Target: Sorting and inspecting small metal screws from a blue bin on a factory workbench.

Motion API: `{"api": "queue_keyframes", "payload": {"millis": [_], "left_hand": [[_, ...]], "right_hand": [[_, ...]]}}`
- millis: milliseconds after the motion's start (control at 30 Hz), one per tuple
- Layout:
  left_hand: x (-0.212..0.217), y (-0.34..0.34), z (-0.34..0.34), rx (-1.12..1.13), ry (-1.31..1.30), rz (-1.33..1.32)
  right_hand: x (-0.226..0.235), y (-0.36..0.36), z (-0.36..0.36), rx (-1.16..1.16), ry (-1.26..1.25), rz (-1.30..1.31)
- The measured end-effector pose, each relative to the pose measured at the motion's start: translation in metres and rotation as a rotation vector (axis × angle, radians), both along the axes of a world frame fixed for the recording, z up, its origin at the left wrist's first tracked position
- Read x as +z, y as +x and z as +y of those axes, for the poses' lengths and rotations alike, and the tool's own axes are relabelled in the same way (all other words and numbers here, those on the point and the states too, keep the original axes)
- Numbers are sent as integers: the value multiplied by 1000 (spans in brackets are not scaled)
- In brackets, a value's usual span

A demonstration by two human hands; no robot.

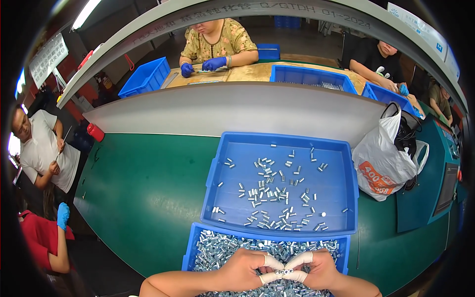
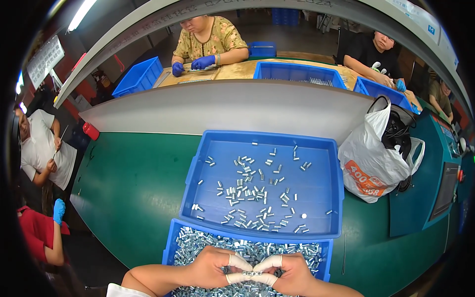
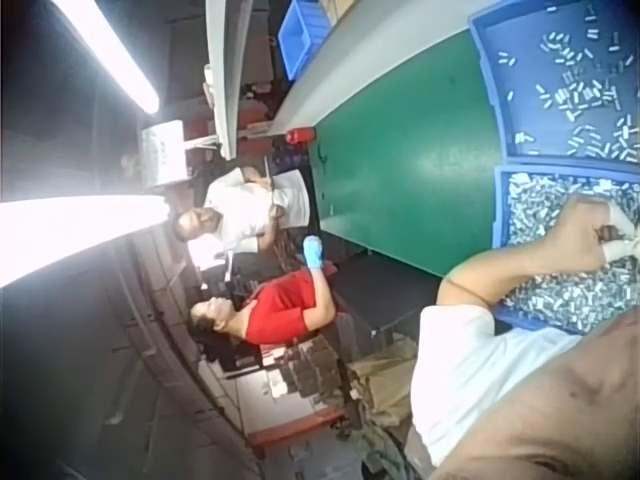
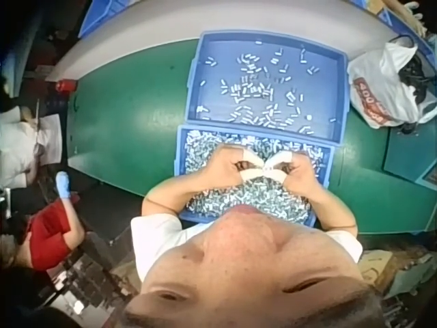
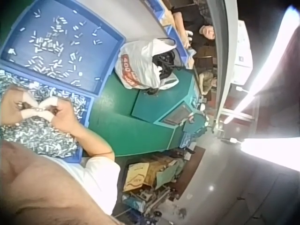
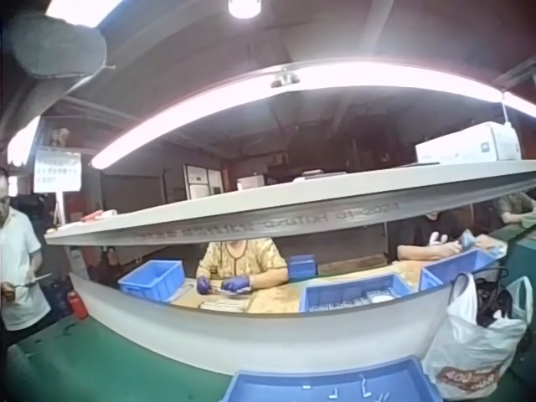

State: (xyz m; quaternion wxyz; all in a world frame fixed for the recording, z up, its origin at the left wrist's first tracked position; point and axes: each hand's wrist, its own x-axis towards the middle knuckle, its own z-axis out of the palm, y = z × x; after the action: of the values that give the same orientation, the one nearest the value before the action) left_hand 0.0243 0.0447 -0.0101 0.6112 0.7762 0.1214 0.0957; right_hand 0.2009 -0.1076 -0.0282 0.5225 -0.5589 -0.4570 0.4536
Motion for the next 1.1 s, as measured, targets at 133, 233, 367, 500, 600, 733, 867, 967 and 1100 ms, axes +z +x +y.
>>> {"api": "queue_keyframes", "payload": {"millis": [133, 233, 367, 500, 600, 733, 867, 967, 1100], "left_hand": [[0, -1, 1, -14, 18, 34], [2, 0, 0, -8, 13, 8], [5, 1, 0, 1, -2, 12], [3, 1, 1, -7, 2, 8], [2, 0, 1, -6, -5, 17], [2, -1, 2, -17, 12, 46], [2, -1, 2, -28, 34, 67], [2, -1, 2, -26, 30, 51], [0, -1, 1, -36, 56, 71]], "right_hand": [[2, 1, 0, 8, -5, -17], [0, 1, -1, 13, -5, -10], [1, 0, -1, 9, -21, 28], [2, -1, -1, -4, -26, 51], [3, 1, 1, 16, -33, 21], [3, 1, 0, 11, -39, 36], [3, 1, -1, 22, -36, 28], [2, 1, -2, 20, -30, 25], [3, 0, -1, 1, -45, 63]]}}
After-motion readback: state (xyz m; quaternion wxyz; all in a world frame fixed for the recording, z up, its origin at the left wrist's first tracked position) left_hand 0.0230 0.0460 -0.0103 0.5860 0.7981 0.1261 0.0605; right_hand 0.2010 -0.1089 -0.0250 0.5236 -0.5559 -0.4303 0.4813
